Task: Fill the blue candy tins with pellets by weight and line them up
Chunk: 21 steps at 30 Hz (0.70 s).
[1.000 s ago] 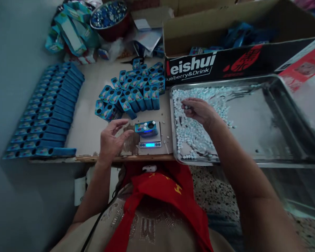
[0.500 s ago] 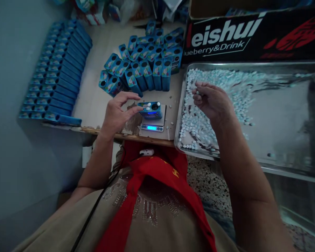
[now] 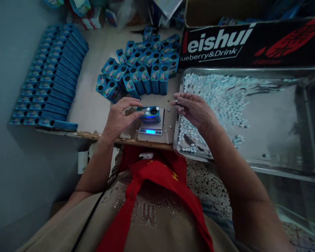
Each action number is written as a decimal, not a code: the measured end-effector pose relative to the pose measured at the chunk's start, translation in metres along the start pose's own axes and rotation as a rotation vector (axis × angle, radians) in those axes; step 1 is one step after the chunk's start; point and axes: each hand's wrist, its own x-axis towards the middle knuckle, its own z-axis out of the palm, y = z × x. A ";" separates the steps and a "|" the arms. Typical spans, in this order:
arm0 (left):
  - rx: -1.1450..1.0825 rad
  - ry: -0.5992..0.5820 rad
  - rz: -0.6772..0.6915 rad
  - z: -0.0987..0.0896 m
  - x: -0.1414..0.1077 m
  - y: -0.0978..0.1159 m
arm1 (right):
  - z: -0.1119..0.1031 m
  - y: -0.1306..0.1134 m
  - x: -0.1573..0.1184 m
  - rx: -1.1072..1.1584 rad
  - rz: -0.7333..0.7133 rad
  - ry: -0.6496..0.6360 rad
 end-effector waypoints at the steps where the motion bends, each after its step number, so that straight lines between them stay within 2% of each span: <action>1: -0.015 -0.004 0.003 0.002 0.001 0.000 | 0.000 0.000 0.000 -0.007 -0.016 -0.024; 4: -0.039 -0.014 -0.006 0.008 0.004 0.003 | 0.003 0.003 0.001 -0.034 -0.070 -0.088; 7: -0.042 -0.026 -0.007 0.015 0.008 0.006 | 0.010 0.007 0.002 -0.166 -0.140 -0.130; 12: -0.030 -0.039 0.065 0.029 0.016 0.013 | 0.025 0.005 0.006 -0.362 -0.219 -0.152; 16: 0.037 -0.018 0.141 0.038 0.026 0.016 | 0.022 -0.002 0.004 -0.328 -0.243 -0.107; 21: 0.120 -0.098 0.237 0.044 0.028 0.007 | 0.008 -0.004 -0.002 -0.194 -0.173 -0.101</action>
